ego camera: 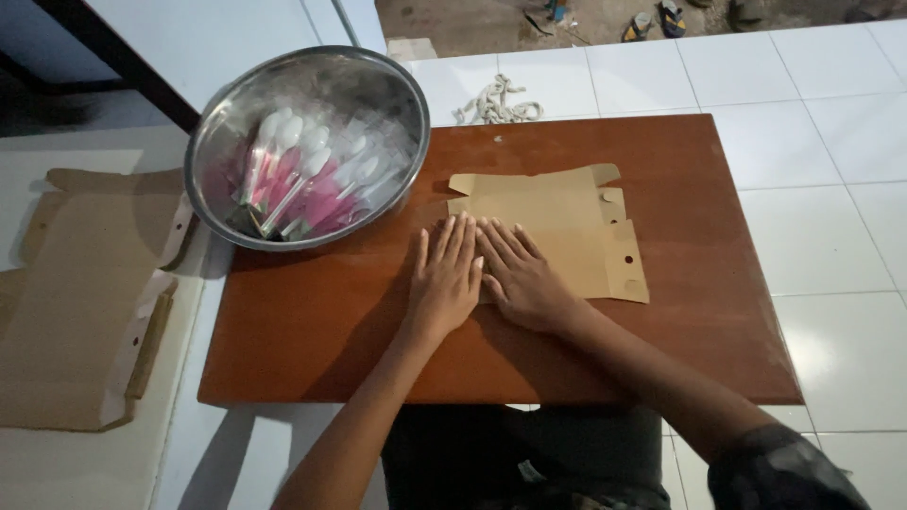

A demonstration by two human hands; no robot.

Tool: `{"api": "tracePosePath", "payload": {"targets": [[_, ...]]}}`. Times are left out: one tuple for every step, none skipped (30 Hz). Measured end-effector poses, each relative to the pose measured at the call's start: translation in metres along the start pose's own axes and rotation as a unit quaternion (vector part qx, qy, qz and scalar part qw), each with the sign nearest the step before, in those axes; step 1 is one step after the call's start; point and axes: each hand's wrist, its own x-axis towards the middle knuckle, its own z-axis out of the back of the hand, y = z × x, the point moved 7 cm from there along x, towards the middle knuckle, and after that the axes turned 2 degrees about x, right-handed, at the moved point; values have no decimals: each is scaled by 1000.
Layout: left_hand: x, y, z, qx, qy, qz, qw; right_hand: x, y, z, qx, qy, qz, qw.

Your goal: The person folds a cardboard box by hand at a table and places a plastic-wrapped item inside.

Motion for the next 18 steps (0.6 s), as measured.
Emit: {"api": "tracePosePath", "payload": {"targets": [[-2,-1,1,-1,0,-2,1000,-4,-4,-2,-1,0,-2,1000],[-4,0,1,4,4,0,1000,-7,-8,-5,-4,6,-8,1000],[-2,2,2,11,6,1,1000,-7,-15,-7,-9,9,-14,1000],[0,3,2,11,3,-2,1000,-9,-19,7,-12,6,-15,1000],[-1,4,0,-6,16,6,1000,-15,-27,15,36,44,-54,997],[-3,4,-3,-22,30,13,999,-21,-35,22,84,81,-93,989],[-1,4,-1,-25,30,11,999,-29,-44,30,81,82,-96,989],[0,4,1,-31,30,16,999,-39,-56,37,54,88,-122,987],[-2,3,3,-38,32,19,999,-51,-66,44,28,94,-149,984],[-4,2,2,-41,35,17,998,-65,-76,48,27,96,-154,983],[-3,3,1,-45,40,17,998,-74,-86,55,-2,83,-152,985],[-1,4,1,-48,45,16,998,-84,-96,62,-30,70,-150,986],[-1,3,2,-48,42,14,998,-91,-102,61,-33,67,-152,986],[0,3,1,-33,49,20,998,-98,-109,59,-57,69,-170,981],[-2,2,0,-18,58,26,998,-108,-116,57,-80,73,-190,976],[1,-3,3,-18,57,23,998,-105,-115,60,-81,71,-193,975],[1,-6,5,9,66,31,997,-103,-114,60,-75,76,-196,975],[1,-9,6,36,74,38,996,-101,-112,60,-69,81,-200,974]]}}
